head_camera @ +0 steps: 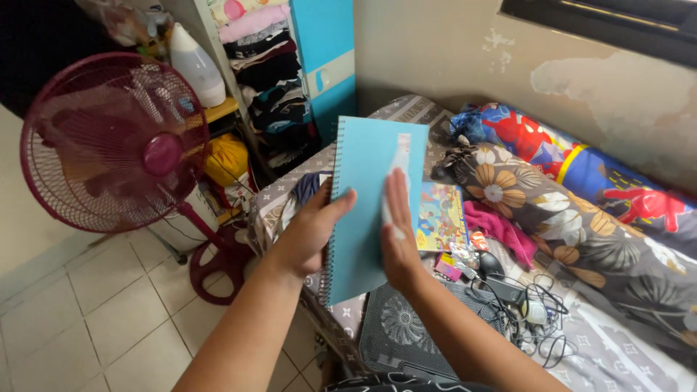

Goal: The person wipes a laptop cooling pad and several books with a white cloth, then places them on a drawer unit. The person also wipes a certificate and places it on the stack. The person repeatedly wipes the cooling pad and places it on the stack.

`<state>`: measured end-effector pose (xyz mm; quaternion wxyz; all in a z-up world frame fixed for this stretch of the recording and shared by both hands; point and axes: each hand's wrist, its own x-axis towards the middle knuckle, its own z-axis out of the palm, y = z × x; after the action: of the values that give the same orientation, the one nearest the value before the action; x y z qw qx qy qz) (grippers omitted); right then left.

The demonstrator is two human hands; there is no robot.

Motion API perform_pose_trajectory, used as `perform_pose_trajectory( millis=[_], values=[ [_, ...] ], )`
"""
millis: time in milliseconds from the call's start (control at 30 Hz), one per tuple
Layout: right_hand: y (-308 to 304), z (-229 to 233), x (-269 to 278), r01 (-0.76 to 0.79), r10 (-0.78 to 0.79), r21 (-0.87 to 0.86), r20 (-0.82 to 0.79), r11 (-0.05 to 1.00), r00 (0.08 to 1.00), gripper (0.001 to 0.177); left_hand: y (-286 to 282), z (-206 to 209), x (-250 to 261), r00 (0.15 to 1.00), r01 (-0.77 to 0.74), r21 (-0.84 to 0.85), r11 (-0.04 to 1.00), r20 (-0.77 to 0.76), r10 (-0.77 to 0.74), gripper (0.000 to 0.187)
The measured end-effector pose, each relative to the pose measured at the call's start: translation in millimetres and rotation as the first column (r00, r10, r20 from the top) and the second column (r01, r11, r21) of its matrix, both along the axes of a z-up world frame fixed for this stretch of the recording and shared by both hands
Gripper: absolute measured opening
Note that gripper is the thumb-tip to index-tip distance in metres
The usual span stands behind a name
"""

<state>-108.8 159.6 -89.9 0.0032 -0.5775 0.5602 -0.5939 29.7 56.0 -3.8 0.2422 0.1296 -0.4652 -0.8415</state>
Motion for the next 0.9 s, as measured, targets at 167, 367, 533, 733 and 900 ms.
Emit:
perform_pose_trajectory(
  millis=[167,367,533,733,900],
  values=[
    [-0.1,-57.8,-43.3,-0.349,0.226,-0.034,0.819,0.937,0.527,0.079,14.3,-0.7,35.7,0.995,0.1,-0.141,0.985,0.022,-0.098,0.045],
    [14.5,-33.8,-73.5,-0.49,0.209,-0.294,0.952,0.821,-0.222,0.088,39.6,34.5,77.1,0.909,0.314,-0.782,0.538,0.412,0.068,0.044],
    [-15.2,-69.4,-88.0,-0.485,0.207,-0.313,0.943,0.817,-0.261,0.067,53.2,29.4,119.9,0.903,0.306,-0.949,-0.079,0.263,0.341,0.068],
    [-58.1,-71.9,-32.3,-0.575,0.056,-0.045,0.998,0.817,0.0,0.039,65.2,14.8,195.1,0.861,0.215,-0.9,-0.379,-0.008,0.508,0.056],
    [-56.5,-24.4,69.0,-0.475,0.199,-0.254,0.966,0.843,-0.163,0.04,85.0,-20.5,276.9,0.424,0.159,-0.724,-0.671,-0.563,0.709,0.059]
  ],
)
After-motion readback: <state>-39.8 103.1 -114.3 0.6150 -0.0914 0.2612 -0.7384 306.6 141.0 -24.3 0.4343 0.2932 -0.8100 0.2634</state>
